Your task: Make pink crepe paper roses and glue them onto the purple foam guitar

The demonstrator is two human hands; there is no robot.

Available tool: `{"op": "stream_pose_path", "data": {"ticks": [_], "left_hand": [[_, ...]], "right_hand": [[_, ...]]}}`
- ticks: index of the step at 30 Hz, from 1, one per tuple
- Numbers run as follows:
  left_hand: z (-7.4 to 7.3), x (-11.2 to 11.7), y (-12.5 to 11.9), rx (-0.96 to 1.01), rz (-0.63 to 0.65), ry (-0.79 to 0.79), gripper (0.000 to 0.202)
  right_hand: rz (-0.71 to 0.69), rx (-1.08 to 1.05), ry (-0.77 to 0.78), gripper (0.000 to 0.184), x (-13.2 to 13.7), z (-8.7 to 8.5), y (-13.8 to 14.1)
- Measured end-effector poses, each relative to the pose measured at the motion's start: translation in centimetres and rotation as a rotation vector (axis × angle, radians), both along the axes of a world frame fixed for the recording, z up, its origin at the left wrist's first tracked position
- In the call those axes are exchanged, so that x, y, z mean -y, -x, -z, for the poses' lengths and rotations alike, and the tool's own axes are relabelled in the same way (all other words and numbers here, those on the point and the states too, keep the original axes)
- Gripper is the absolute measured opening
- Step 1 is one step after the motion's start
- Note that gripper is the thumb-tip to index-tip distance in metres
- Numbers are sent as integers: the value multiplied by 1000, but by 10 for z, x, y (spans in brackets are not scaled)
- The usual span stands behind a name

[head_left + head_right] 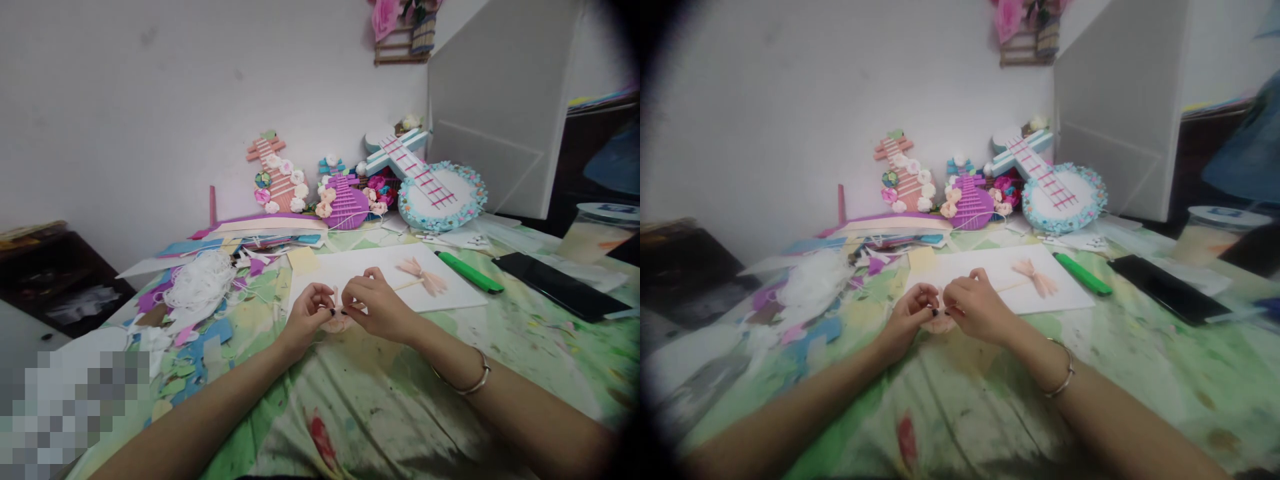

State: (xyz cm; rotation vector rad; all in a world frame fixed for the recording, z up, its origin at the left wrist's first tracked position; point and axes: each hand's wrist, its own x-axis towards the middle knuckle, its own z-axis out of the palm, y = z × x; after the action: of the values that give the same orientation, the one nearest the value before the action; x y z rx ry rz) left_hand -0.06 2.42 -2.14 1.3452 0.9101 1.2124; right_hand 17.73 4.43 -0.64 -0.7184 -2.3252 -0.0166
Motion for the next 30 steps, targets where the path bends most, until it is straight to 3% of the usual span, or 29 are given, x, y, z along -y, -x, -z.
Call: {"op": "stream_pose_path", "data": {"ticks": [30], "left_hand": [[0,0,0,16,0,11,29]], "right_hand": [[-10,-3,1,10,2,-2,1]]}}
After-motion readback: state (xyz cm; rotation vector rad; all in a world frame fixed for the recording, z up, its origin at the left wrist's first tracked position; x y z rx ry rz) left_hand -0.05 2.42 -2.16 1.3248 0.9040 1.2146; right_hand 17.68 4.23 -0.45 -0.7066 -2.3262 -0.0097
